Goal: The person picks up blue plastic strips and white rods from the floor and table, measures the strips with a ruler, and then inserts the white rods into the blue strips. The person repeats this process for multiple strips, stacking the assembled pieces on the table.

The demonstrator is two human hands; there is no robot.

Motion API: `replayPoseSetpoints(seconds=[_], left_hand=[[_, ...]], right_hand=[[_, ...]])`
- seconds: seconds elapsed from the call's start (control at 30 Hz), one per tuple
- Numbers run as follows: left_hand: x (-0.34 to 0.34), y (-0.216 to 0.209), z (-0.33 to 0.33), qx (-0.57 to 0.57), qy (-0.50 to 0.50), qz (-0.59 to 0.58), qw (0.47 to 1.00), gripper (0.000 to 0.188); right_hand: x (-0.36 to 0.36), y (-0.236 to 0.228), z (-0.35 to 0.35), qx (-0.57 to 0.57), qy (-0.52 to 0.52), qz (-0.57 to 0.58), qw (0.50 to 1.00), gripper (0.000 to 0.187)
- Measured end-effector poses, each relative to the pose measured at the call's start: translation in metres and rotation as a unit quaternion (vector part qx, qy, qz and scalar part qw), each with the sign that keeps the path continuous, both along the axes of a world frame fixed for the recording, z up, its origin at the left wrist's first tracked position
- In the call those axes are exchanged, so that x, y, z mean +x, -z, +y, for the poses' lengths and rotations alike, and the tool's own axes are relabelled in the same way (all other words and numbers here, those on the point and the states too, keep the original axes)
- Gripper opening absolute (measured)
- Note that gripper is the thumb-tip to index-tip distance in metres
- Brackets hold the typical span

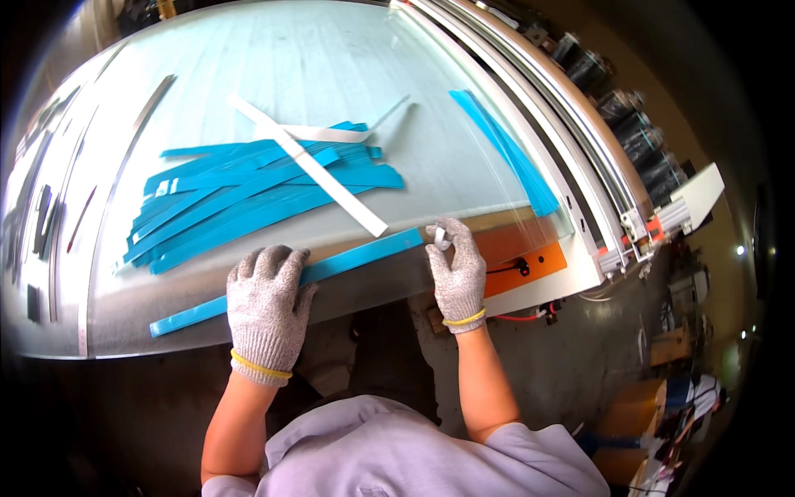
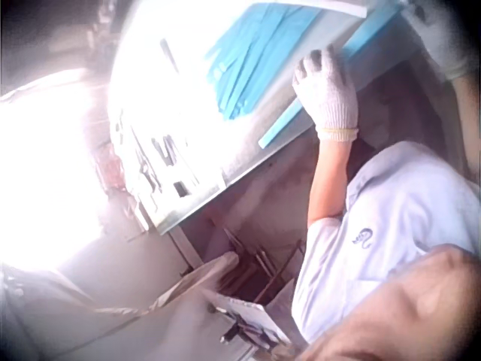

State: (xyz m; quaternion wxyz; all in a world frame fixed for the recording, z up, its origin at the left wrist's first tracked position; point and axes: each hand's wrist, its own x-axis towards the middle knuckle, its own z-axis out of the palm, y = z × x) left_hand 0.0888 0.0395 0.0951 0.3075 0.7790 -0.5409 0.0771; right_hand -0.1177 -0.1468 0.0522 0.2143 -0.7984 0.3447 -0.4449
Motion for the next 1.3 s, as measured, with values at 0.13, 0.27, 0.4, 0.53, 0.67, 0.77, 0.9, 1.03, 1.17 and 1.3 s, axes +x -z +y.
replayPoseSetpoints(seconds=[0.13,0.27,0.4,0.53,0.67,0.77,0.9,1.03,1.17,1.3], left_hand=[[-0.007,0.000,-0.017,0.018,0.002,0.028,0.999,0.030],[-0.002,0.001,-0.017,0.040,0.031,0.049,0.998,0.024],[-0.007,-0.005,-0.016,0.036,0.026,0.047,0.998,0.032],[-0.010,-0.004,-0.017,0.058,0.016,0.044,0.997,0.041],[-0.013,-0.003,-0.016,0.052,0.023,0.019,0.998,0.037],[-0.017,-0.008,-0.016,0.058,0.033,0.023,0.997,0.033],[-0.016,-0.005,-0.018,0.064,0.053,0.039,0.996,0.030],[-0.021,-0.002,-0.006,0.060,0.050,0.016,0.997,0.042],[-0.024,0.001,-0.003,0.046,0.049,-0.005,0.998,0.046],[-0.027,0.000,0.009,0.066,0.083,-0.060,0.993,0.050]], right_hand=[[-0.006,-0.002,-0.002,0.046,-0.006,-0.020,0.999,0.040],[-0.010,-0.012,-0.003,0.063,-0.037,0.013,0.997,0.048],[-0.011,-0.030,0.000,-0.036,-0.076,0.142,0.986,0.050],[-0.015,-0.025,-0.006,-0.033,-0.124,0.147,0.981,0.046],[-0.012,-0.027,-0.007,-0.075,-0.136,0.167,0.974,0.048],[0.001,-0.027,0.000,-0.093,-0.183,0.137,0.969,0.052],[0.022,-0.024,0.014,-0.149,-0.221,0.173,0.948,0.049],[0.031,-0.030,0.016,-0.151,-0.238,0.247,0.927,0.049],[0.021,-0.039,0.019,-0.103,-0.304,0.201,0.925,0.057],[0.007,-0.024,0.022,-0.196,-0.306,0.203,0.909,0.056]])
